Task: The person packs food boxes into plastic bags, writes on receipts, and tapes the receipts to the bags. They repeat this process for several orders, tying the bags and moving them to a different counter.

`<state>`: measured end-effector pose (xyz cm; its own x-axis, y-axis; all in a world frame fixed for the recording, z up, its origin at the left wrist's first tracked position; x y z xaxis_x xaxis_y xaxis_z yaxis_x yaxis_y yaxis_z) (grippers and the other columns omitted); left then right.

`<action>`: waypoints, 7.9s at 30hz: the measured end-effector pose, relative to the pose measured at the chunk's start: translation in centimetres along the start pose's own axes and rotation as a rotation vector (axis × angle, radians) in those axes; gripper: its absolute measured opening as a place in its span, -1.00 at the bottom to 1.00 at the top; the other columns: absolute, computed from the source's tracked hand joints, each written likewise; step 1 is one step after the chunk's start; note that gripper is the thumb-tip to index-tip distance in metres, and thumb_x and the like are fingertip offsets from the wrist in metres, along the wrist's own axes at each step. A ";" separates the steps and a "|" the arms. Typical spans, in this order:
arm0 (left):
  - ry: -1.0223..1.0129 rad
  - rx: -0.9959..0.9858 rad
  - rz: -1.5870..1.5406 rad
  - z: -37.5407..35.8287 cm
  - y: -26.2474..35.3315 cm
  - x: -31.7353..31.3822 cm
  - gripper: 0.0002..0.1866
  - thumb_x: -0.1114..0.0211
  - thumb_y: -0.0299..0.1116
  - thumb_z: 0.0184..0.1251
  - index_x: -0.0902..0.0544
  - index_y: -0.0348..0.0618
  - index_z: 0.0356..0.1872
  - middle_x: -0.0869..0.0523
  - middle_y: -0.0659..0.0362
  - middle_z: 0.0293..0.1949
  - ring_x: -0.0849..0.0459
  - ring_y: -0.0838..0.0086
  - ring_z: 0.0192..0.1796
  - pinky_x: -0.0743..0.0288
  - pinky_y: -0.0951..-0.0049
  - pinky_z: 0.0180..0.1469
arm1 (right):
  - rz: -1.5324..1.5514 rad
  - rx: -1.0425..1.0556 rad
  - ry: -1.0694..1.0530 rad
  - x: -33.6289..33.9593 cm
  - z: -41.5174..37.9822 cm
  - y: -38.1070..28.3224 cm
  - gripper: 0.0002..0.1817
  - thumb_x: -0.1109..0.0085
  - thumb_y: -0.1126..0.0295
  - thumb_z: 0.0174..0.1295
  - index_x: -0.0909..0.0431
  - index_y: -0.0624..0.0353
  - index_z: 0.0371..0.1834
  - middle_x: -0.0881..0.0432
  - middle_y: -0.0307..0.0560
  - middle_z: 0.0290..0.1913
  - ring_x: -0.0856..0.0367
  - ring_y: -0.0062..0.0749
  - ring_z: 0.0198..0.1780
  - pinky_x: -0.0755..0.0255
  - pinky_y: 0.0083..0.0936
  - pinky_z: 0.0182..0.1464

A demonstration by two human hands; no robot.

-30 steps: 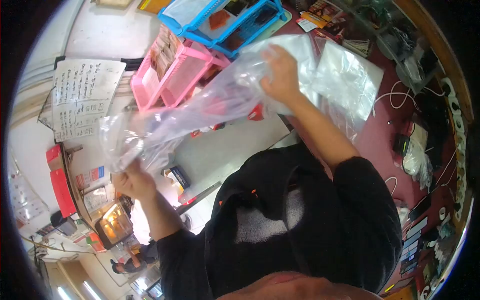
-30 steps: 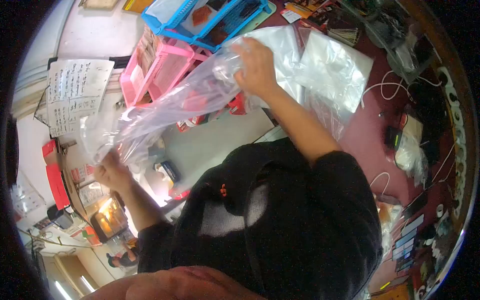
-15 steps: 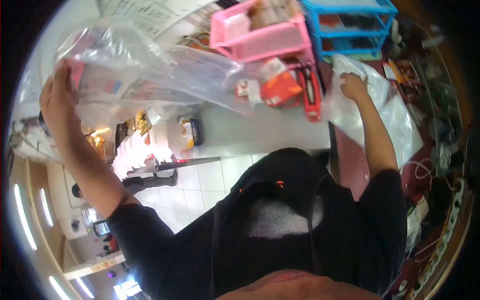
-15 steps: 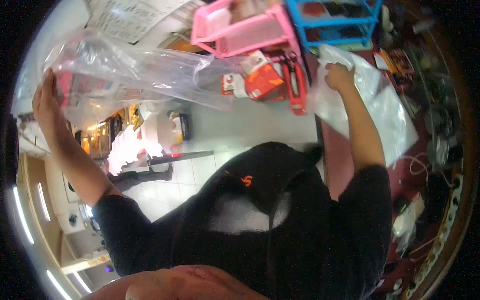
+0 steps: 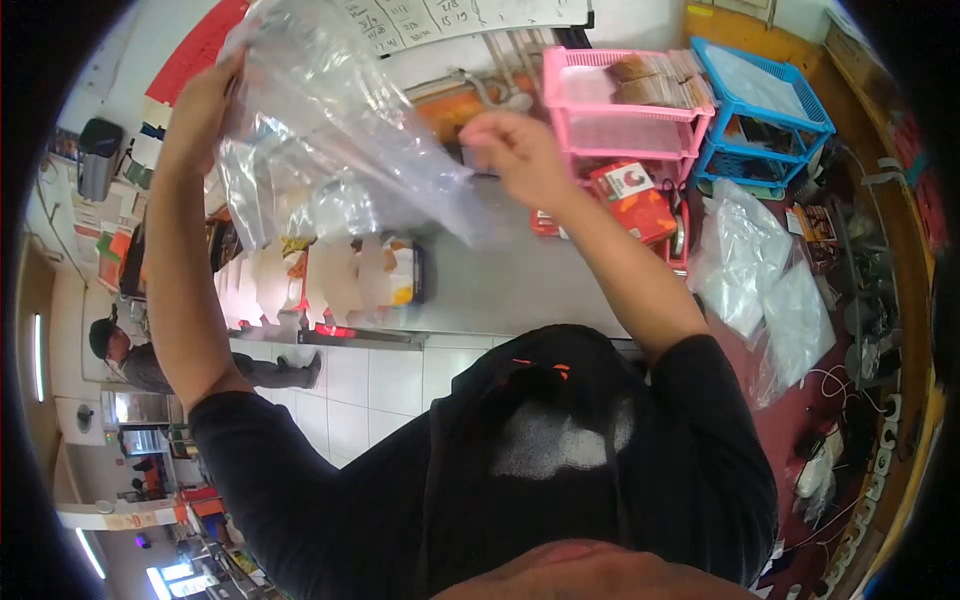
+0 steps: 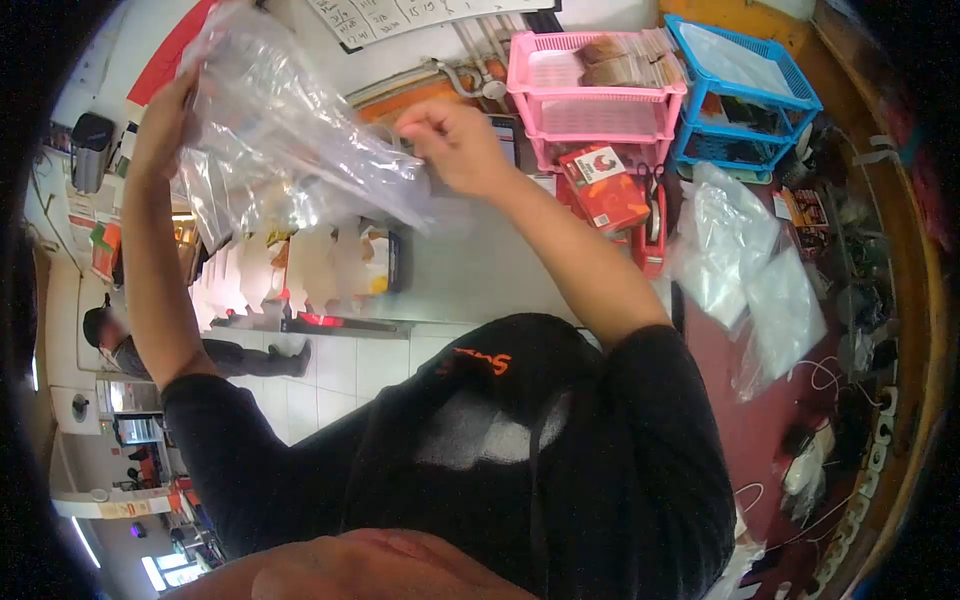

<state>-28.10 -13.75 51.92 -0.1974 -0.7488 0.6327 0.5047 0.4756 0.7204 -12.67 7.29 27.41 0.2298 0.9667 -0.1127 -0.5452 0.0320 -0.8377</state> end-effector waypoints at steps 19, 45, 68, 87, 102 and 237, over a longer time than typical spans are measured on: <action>-0.574 -0.333 1.015 2.3 -24.9 -7.2 -0.09 -0.31 0.06 0.25 -0.14 -0.28 0.46 -0.34 -0.18 0.37 -0.40 0.06 0.35 -0.25 0.17 0.38 | 0.210 0.619 0.055 -6.4 -4.6 5.3 -0.74 -0.24 0.23 0.24 -0.64 0.19 -0.17 -0.67 -0.03 -0.20 -0.66 -0.23 -0.16 -0.53 -0.29 -0.07; -1.174 -0.858 0.458 -31.0 -5.7 -48.7 -0.59 -0.26 -0.39 0.27 -0.51 -0.30 0.13 -0.68 -0.17 -0.10 -0.66 -0.07 -0.02 -0.49 0.14 0.01 | -1.739 -1.101 1.854 11.4 -76.4 -26.3 -0.52 -0.34 0.25 0.14 -0.48 0.29 0.06 -0.59 0.17 -0.07 -0.60 -0.02 -0.10 -0.46 -0.22 -0.02; -1.512 -0.540 -0.663 -51.0 17.5 -52.2 0.52 -0.60 0.34 -0.40 0.13 -0.38 0.47 -0.06 -0.06 0.45 -0.14 0.21 0.48 -0.10 0.16 0.45 | -0.003 0.503 1.529 11.6 -60.7 -31.1 -0.49 0.09 -0.18 0.38 -0.32 0.08 -0.38 -0.53 -0.13 -0.43 -0.54 -0.44 -0.33 -0.48 -0.46 -0.22; -1.352 -0.704 -0.099 -47.4 13.5 -58.4 0.11 -0.52 0.13 -0.03 -0.15 -0.32 0.43 -0.50 -0.13 0.24 -0.47 0.18 0.29 -0.33 0.25 0.30 | -0.031 0.222 1.934 18.5 -68.0 -16.2 -0.75 -0.21 0.36 0.28 -0.50 0.24 -0.07 -0.60 -0.04 -0.18 -0.62 -0.24 -0.21 -0.52 -0.36 -0.15; -1.560 -0.727 -0.058 -51.8 13.3 -60.5 -0.32 -0.45 -0.15 0.20 -0.44 -0.37 0.23 -0.56 -0.10 0.19 -0.51 0.25 0.25 -0.28 0.33 0.31 | -1.259 -1.515 1.673 14.2 -86.5 -29.5 -0.57 -0.29 0.25 0.13 -0.52 0.16 0.06 -0.65 0.09 -0.29 -0.64 -0.01 -0.21 -0.47 -0.21 -0.12; -0.265 -0.505 -0.277 -15.3 -21.1 -29.0 -0.76 -0.33 -0.56 0.11 -0.42 -0.24 -0.60 -0.47 0.19 -0.62 -0.29 0.51 -0.59 -0.21 0.47 -0.49 | 0.186 -0.301 1.211 7.1 -21.5 4.7 -0.80 -0.13 0.50 0.29 -0.38 0.13 -0.50 -0.67 -0.11 -0.33 -0.63 -0.35 -0.32 -0.50 -0.35 -0.28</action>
<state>-20.20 -9.16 14.04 -0.5465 -0.6425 0.5371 0.7263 -0.0444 0.6859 3.71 8.81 11.16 0.8463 0.0936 -0.5244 -0.4801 -0.2923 -0.8271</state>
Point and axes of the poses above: each hand's wrist, its own z-axis towards the middle knuckle, its own x-axis out of the back of the hand, y = z × x, the point moved 7 cm from there along z, towards the middle knuckle
